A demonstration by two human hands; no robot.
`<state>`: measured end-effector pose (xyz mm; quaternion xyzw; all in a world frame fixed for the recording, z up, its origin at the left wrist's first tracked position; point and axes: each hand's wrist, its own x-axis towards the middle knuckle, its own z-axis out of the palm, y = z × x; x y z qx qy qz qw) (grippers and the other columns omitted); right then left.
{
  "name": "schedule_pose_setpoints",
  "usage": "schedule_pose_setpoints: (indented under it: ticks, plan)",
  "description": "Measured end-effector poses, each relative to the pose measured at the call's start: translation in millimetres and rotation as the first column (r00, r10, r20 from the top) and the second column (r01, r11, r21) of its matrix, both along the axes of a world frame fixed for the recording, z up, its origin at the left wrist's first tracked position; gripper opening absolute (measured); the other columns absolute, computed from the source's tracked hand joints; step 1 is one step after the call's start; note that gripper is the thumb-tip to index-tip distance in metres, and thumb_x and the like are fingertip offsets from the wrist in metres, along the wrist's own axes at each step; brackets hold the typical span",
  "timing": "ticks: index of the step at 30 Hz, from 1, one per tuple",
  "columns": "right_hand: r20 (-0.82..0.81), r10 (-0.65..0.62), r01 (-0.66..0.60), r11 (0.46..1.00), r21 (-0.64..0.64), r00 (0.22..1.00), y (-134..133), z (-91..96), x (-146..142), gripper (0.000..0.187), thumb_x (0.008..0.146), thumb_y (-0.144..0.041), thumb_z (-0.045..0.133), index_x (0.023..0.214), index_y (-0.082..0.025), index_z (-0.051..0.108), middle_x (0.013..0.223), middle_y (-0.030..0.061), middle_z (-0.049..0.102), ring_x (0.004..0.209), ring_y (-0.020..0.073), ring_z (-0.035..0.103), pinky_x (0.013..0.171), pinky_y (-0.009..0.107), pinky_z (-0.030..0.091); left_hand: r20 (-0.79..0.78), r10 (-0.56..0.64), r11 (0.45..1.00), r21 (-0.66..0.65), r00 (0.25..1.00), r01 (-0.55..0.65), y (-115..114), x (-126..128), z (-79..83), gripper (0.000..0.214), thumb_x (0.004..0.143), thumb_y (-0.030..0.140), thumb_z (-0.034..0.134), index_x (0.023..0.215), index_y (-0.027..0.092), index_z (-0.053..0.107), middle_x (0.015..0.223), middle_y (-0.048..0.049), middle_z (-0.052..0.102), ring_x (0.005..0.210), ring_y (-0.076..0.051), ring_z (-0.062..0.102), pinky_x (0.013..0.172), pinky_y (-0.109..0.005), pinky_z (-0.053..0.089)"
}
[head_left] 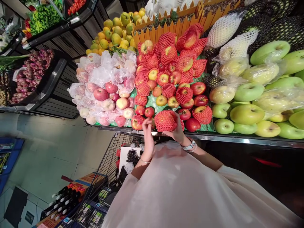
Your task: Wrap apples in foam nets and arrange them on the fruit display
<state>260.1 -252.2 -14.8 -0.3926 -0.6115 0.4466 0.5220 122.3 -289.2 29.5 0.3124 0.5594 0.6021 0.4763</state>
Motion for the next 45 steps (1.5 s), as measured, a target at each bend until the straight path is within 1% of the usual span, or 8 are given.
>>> schedule_pose_setpoints:
  ticks: [10, 17, 25, 28, 35, 40, 43, 45]
  plan:
    - [0.244, 0.290, -0.242, 0.948, -0.208, 0.925, 4, 34.2, 3, 0.113, 0.080, -0.050, 0.072, 0.157, -0.014, -0.002, 0.146, 0.0226, 0.044, 0.124, 0.0341, 0.057, 0.104, 0.049, 0.049, -0.182, -0.587, 0.806, -0.037, 0.789, 0.591, 20, -38, 1.1, 0.073, 0.076, 0.053, 0.075, 0.137, 0.024, 0.048, 0.146, -0.0107, 0.049, 0.138, -0.032, 0.043, 0.120, -0.046, 0.030]
    - [0.383, 0.296, -0.296, 0.953, -0.061, 0.875, 23, 14.5, 10, 0.061, 0.101, -0.044, 0.028, 0.157, -0.019, 0.022, 0.159, 0.0117, 0.033, 0.148, 0.0308, 0.027, 0.122, 0.057, 0.021, -0.377, -0.654, 0.737, -0.119, 0.656, 0.665, 51, -39, -14.6, 0.072, 0.073, 0.044, 0.078, 0.132, 0.017, 0.047, 0.133, -0.0136, 0.056, 0.123, -0.030, 0.055, 0.110, -0.048, 0.042]
    - [0.337, 0.066, -0.063, 0.998, -0.021, 0.939, 16, 3.9, 8, 0.052, 0.100, -0.046, 0.039, 0.146, -0.020, 0.043, 0.152, 0.0143, 0.039, 0.144, 0.0271, 0.034, 0.122, 0.052, 0.028, -0.942, -0.177, 0.821, -0.301, -0.286, 0.485, 161, -47, 7.6, 0.058, 0.085, 0.010, 0.056, 0.141, 0.018, 0.048, 0.146, -0.0209, 0.046, 0.129, -0.037, 0.048, 0.114, -0.064, 0.027]
    - [0.477, 0.069, -0.107, 0.993, 0.052, 0.876, 12, -2.0, 8, 0.048, 0.097, -0.045, 0.049, 0.137, -0.018, 0.053, 0.146, 0.0157, 0.045, 0.141, 0.0307, 0.037, 0.119, 0.054, 0.031, -0.898, -0.149, 0.741, -0.379, -0.415, 0.555, 182, -50, -11.5, 0.054, 0.089, 0.007, 0.044, 0.142, 0.021, 0.050, 0.143, -0.0188, 0.051, 0.128, -0.033, 0.051, 0.116, -0.064, 0.023]
    - [0.565, 0.127, -0.271, 0.946, 0.177, 0.815, 5, -14.9, -1, 0.038, 0.097, -0.034, 0.051, 0.128, -0.014, 0.059, 0.130, 0.0160, 0.059, 0.132, 0.0322, 0.045, 0.115, 0.055, 0.037, -0.923, -0.290, 0.693, -0.384, -0.252, 0.610, 166, -47, -19.5, 0.075, 0.082, 0.014, 0.055, 0.153, 0.014, 0.031, 0.158, -0.0213, 0.029, 0.147, -0.039, 0.026, 0.118, -0.068, 0.010]
    - [0.516, 0.421, -0.545, 0.831, 0.111, 0.746, -9, -19.5, -26, 0.028, 0.099, -0.030, 0.048, 0.118, -0.021, 0.065, 0.117, 0.0106, 0.067, 0.115, 0.0270, 0.059, 0.103, 0.049, 0.048, -0.975, -0.179, 0.723, -0.039, 0.132, 0.690, 77, -52, -51.2, 0.044, 0.095, 0.028, 0.043, 0.137, 0.021, 0.054, 0.142, -0.0120, 0.052, 0.137, -0.024, 0.041, 0.122, -0.049, 0.021]
    - [0.466, 0.644, -0.701, 0.710, -0.068, 0.607, -17, -30.9, -43, 0.026, 0.098, -0.030, 0.048, 0.112, -0.023, 0.069, 0.113, 0.0085, 0.069, 0.110, 0.0256, 0.062, 0.100, 0.047, 0.050, -0.894, -0.015, 0.983, 0.068, 0.447, 0.169, -11, -77, -106.4, 0.033, 0.097, 0.030, 0.038, 0.111, 0.022, 0.067, 0.111, -0.0099, 0.065, 0.113, -0.020, 0.056, 0.108, -0.040, 0.040]
    - [0.362, 0.790, -0.768, 0.592, -0.243, 0.494, -22, -49.6, -55, 0.027, 0.096, -0.032, 0.049, 0.114, -0.023, 0.068, 0.115, 0.0077, 0.070, 0.109, 0.0242, 0.064, 0.101, 0.046, 0.050, -0.843, 0.202, 0.852, -0.100, 0.498, -0.514, -71, -105, -142.6, 0.027, 0.096, 0.027, 0.040, 0.099, 0.020, 0.066, 0.106, -0.0106, 0.064, 0.110, -0.021, 0.057, 0.105, -0.039, 0.042]
